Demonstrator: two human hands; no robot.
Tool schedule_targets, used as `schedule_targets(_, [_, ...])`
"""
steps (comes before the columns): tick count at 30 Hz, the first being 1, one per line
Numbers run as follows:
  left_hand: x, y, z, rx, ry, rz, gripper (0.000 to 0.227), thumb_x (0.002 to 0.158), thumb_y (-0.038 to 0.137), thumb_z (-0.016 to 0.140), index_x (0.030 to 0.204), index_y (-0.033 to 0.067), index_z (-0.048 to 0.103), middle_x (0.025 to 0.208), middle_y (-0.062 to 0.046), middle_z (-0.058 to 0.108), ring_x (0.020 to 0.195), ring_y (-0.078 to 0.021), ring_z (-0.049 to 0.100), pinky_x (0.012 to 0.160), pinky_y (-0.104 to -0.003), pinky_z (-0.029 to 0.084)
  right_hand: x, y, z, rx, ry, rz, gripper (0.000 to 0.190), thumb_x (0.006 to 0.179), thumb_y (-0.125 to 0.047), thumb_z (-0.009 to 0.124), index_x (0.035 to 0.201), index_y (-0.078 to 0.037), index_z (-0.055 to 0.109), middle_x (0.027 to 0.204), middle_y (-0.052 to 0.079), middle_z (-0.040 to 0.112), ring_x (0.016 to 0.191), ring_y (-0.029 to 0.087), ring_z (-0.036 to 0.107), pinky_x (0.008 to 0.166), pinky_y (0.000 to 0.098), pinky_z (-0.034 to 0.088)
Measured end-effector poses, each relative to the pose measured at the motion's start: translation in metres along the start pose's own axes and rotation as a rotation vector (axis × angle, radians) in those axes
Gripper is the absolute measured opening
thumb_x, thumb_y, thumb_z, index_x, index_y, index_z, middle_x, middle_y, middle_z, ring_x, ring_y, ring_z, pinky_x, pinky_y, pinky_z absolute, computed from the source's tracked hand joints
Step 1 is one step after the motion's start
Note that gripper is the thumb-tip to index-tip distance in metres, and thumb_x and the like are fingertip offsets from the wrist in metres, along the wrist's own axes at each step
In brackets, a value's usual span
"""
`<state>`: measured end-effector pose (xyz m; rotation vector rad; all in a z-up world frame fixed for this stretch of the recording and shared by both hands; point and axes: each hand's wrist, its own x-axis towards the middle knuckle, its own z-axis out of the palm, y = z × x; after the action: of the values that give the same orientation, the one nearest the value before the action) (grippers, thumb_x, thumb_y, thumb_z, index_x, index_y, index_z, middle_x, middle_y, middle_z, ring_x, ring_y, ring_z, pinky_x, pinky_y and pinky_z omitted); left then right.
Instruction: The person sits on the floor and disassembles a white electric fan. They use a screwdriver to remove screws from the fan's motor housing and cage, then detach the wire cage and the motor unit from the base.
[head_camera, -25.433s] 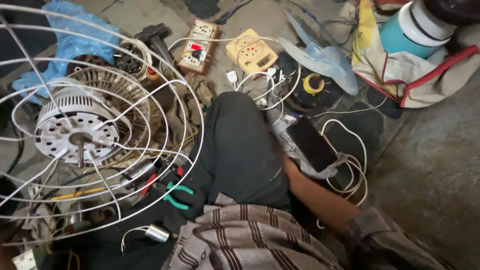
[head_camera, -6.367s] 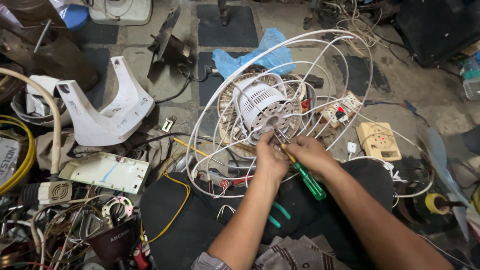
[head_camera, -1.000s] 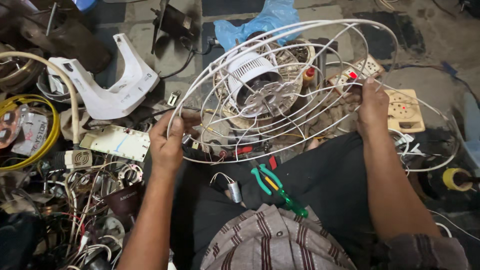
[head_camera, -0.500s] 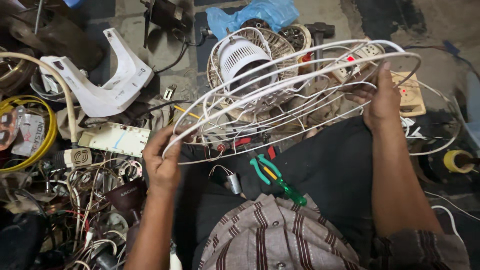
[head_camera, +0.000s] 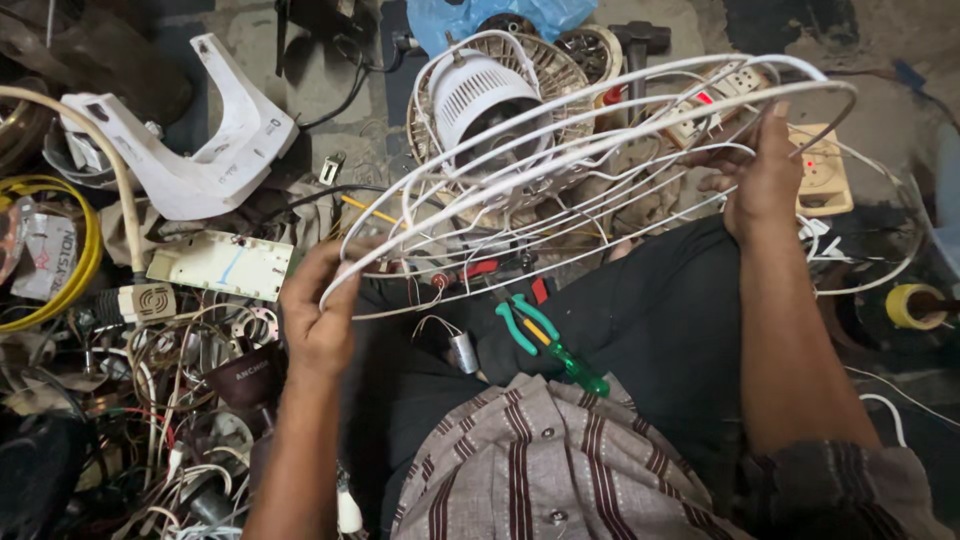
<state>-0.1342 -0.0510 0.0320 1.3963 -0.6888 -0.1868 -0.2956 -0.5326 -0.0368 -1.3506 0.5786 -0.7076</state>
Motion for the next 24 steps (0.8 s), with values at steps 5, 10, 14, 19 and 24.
schedule_targets(5, [0.009,0.002,-0.001,0.219,0.012,-0.002,0.023,0.102,0.010,0.056,0.116,-0.0033,0.069,0.108,-0.012,0.072,0.103,-0.0196,0.067,0.095,-0.031,0.052,0.010,0.008,-0.005,0.049,0.091,0.145,0.066,0.107,-0.065,0.042,0.120,-0.006,0.067,0.098,0.012,0.075,0.079,0.025,0.076,0.051,0.0299,0.047])
schedule_targets(10, [-0.015,0.019,0.003,-0.030,-0.064,-0.143,0.041,0.095,0.018,0.073,0.131,0.0004,0.063,0.118,-0.013,0.068,0.116,-0.0226,0.066,0.103,-0.037,0.054,0.017,0.036,-0.037,0.231,0.100,-0.037,0.048,0.106,-0.052,0.051,0.123,-0.008,0.061,0.108,0.013,0.072,0.089,0.028,0.073,0.063,0.0380,0.056])
schedule_targets(14, [-0.003,0.074,-0.032,-0.127,-0.714,-0.260,0.066,0.083,0.027,0.084,0.139,0.0037,0.058,0.146,-0.017,0.058,0.139,-0.0296,0.052,0.114,-0.047,0.041,0.003,0.043,-0.093,0.278,0.298,-0.202,0.056,0.107,-0.057,0.045,0.126,-0.006,0.060,0.104,0.013,0.069,0.086,0.028,0.069,0.064,0.0384,0.055])
schedule_targets(19, [0.048,0.039,-0.002,0.524,-0.283,-0.202,0.064,0.083,0.031,0.082,0.138,0.0091,0.061,0.144,-0.018,0.062,0.136,-0.0374,0.057,0.114,-0.047,0.044,-0.019,0.067,-0.167,0.299,0.658,-0.261,0.067,0.108,-0.064,0.037,0.129,-0.004,0.059,0.098,0.014,0.065,0.082,0.028,0.063,0.065,0.0388,0.054])
schedule_targets(24, [0.113,-0.017,0.071,1.006,-0.138,0.301,0.080,0.084,0.037,0.077,0.148,0.0032,0.042,0.146,-0.029,0.046,0.128,-0.0507,0.054,0.105,-0.054,0.044,0.005,0.081,-0.208,0.407,0.602,-0.184,0.077,0.109,-0.070,0.029,0.132,-0.002,0.057,0.092,0.015,0.061,0.078,0.028,0.057,0.066,0.0393,0.053])
